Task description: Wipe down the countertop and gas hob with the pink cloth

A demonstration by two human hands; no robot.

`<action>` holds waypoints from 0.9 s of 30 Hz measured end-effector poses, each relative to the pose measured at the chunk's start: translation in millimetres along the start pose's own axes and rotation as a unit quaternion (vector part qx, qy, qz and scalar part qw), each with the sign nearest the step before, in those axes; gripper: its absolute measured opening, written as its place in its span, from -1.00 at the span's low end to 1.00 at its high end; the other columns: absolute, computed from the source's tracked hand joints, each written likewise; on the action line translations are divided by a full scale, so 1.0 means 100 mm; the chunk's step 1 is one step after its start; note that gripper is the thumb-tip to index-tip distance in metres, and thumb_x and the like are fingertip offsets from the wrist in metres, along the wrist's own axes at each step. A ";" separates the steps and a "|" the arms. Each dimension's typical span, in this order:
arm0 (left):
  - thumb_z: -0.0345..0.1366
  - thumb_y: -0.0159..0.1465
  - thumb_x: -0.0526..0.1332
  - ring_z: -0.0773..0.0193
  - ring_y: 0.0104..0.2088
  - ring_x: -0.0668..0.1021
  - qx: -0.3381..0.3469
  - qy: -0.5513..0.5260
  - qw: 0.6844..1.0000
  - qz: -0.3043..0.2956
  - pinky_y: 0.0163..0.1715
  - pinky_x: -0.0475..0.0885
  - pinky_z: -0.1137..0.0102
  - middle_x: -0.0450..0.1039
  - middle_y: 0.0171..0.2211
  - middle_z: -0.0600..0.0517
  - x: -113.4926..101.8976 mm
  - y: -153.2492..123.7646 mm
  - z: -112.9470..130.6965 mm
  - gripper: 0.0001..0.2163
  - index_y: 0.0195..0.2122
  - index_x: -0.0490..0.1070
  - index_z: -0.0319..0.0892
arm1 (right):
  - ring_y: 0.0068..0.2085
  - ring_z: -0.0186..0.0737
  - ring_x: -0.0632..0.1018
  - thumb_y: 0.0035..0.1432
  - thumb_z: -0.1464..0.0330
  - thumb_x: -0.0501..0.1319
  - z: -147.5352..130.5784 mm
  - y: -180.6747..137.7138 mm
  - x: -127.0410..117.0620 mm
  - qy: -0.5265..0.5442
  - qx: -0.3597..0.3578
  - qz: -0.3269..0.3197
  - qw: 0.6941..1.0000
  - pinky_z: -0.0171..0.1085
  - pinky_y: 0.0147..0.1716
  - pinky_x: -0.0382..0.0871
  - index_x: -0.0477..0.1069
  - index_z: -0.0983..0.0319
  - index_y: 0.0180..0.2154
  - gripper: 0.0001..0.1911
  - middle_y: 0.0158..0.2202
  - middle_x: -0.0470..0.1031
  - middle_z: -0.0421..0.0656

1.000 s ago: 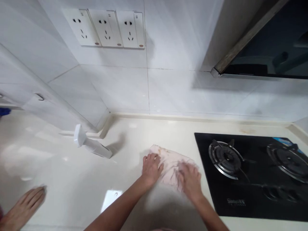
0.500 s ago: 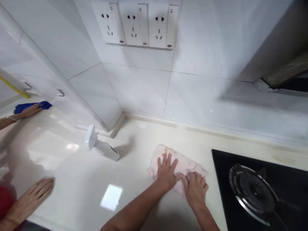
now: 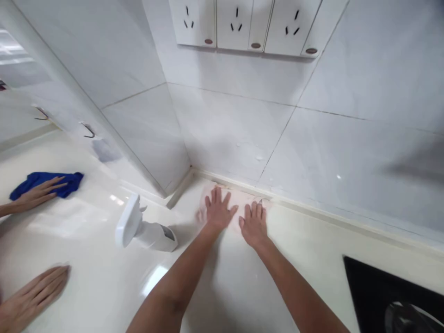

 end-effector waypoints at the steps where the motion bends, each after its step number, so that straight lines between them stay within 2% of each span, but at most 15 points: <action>1: 0.21 0.41 0.06 -0.20 0.57 -0.16 -0.025 0.004 1.000 0.006 0.46 -0.17 -0.26 -0.26 0.59 -0.16 -0.07 0.06 -0.17 -0.31 0.49 0.20 0.03 | 0.52 0.31 0.06 0.49 0.13 -0.07 -0.18 0.13 -0.01 0.009 -0.018 -0.020 1.000 0.21 0.44 -0.30 0.10 0.38 0.49 -0.29 0.53 0.03 0.25; 4: 0.22 0.41 0.04 -0.21 0.57 -0.18 -0.113 0.009 0.993 0.018 0.44 -0.20 -0.31 -0.30 0.59 -0.21 -0.24 0.15 -0.60 -0.29 0.50 0.18 0.01 | 0.53 0.29 0.03 0.50 0.09 -0.04 -0.62 0.39 -0.09 0.042 -0.066 -0.053 0.996 0.25 0.42 -0.31 -0.01 0.19 0.54 -0.29 0.56 -0.04 0.17; 6: 0.20 0.43 0.01 -0.20 0.57 -0.17 -0.155 0.013 0.987 0.029 0.43 -0.21 -0.32 -0.29 0.59 -0.23 -0.33 0.14 -0.74 -0.31 0.50 0.19 0.00 | 0.53 0.28 0.02 0.51 0.09 -0.03 -0.77 0.42 -0.16 0.062 -0.086 -0.058 0.993 0.27 0.41 -0.30 -0.01 0.05 0.54 -0.32 0.57 -0.06 0.10; 8: 0.16 0.45 0.00 -0.21 0.57 -0.14 -0.161 0.020 0.986 0.035 0.43 -0.19 -0.32 -0.25 0.58 -0.25 -0.37 0.07 -0.74 -0.34 0.49 0.20 -0.01 | 0.53 0.28 0.01 0.51 0.08 -0.03 -0.79 0.35 -0.20 0.078 -0.101 -0.054 0.990 0.25 0.41 -0.26 0.04 -0.01 0.52 -0.36 0.57 -0.06 0.07; 11: 0.10 0.47 0.01 -0.27 0.55 -0.09 -0.119 0.037 0.992 0.031 0.41 -0.11 -0.34 -0.20 0.57 -0.30 -0.30 -0.12 -0.53 -0.37 0.49 0.20 -0.04 | 0.52 0.22 0.07 0.51 0.06 -0.04 -0.60 0.11 -0.23 0.099 -0.121 -0.026 0.987 0.16 0.41 -0.14 0.13 0.00 0.49 -0.38 0.55 0.03 0.04; 13: 0.07 0.47 0.03 -0.30 0.55 -0.10 -0.083 0.050 0.995 0.034 0.40 -0.10 -0.36 -0.19 0.57 -0.32 -0.20 -0.28 -0.29 -0.37 0.50 0.18 -0.07 | 0.50 0.16 0.11 0.50 0.05 -0.04 -0.29 -0.03 -0.21 0.100 -0.105 -0.012 0.989 0.12 0.40 -0.07 0.18 0.01 0.47 -0.39 0.53 0.10 0.01; 16: 0.09 0.47 0.04 -0.33 0.55 -0.14 -0.027 0.051 0.998 0.023 0.41 -0.17 -0.37 -0.20 0.57 -0.29 0.07 -0.45 0.25 -0.35 0.51 0.15 -0.08 | 0.50 0.13 0.11 0.50 0.06 -0.03 0.38 -0.20 -0.10 0.073 -0.040 -0.005 0.997 0.09 0.39 -0.04 0.20 0.03 0.47 -0.39 0.53 0.11 -0.02; 19: 0.16 0.44 0.05 -0.34 0.55 -0.20 0.057 0.031 0.997 -0.037 0.42 -0.29 -0.36 -0.19 0.58 -0.26 0.47 -0.52 1.02 -0.28 0.53 0.11 -0.08 | 0.50 0.14 0.11 0.50 0.10 -0.03 1.15 -0.49 0.00 0.028 0.023 0.025 0.999 0.09 0.39 0.00 0.20 0.07 0.47 -0.39 0.53 0.12 0.00; 21: 0.20 0.41 0.07 -0.35 0.55 -0.22 0.128 0.018 0.988 -0.083 0.41 -0.36 -0.38 -0.20 0.58 -0.25 0.73 -0.64 1.59 -0.24 0.53 0.09 -0.09 | 0.50 0.15 0.13 0.51 0.14 -0.05 1.65 -0.82 0.06 -0.005 0.056 0.060 0.997 0.09 0.38 0.05 0.23 0.13 0.46 -0.40 0.51 0.16 0.05; 24: 0.22 0.42 0.02 -0.34 0.55 -0.24 0.252 -0.021 0.961 -0.114 0.40 -0.36 -0.40 -0.22 0.58 -0.23 0.96 -1.03 2.30 -0.24 0.54 0.08 -0.09 | 0.49 0.17 0.15 0.50 0.16 -0.08 2.27 -1.44 0.12 -0.035 0.087 0.107 0.990 0.11 0.35 0.11 0.30 0.24 0.41 -0.39 0.48 0.21 0.13; 25: 0.21 0.44 -0.01 -0.32 0.55 -0.24 0.288 -0.036 0.950 -0.114 0.41 -0.33 -0.39 -0.22 0.58 -0.23 1.00 -1.21 2.46 -0.24 0.54 0.08 -0.10 | 0.49 0.17 0.16 0.49 0.16 -0.07 2.41 -1.60 0.15 -0.037 0.087 0.113 0.989 0.13 0.35 0.11 0.31 0.25 0.40 -0.39 0.48 0.21 0.14; 27: 0.17 0.46 -0.03 -0.28 0.56 -0.24 0.341 -0.061 0.932 -0.109 0.44 -0.27 -0.34 -0.26 0.58 -0.25 1.01 -1.55 2.61 -0.26 0.54 0.05 -0.14 | 0.47 0.15 0.21 0.47 0.14 -0.06 2.59 -1.80 0.20 -0.028 0.085 0.107 0.990 0.17 0.37 0.08 0.34 0.25 0.38 -0.39 0.47 0.23 0.12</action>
Point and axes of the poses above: each hand's wrist, its own y-axis towards the middle knuckle, its own x-axis out of the palm, z = x × y, the point moved 10 cm from there along y, towards the middle knuckle
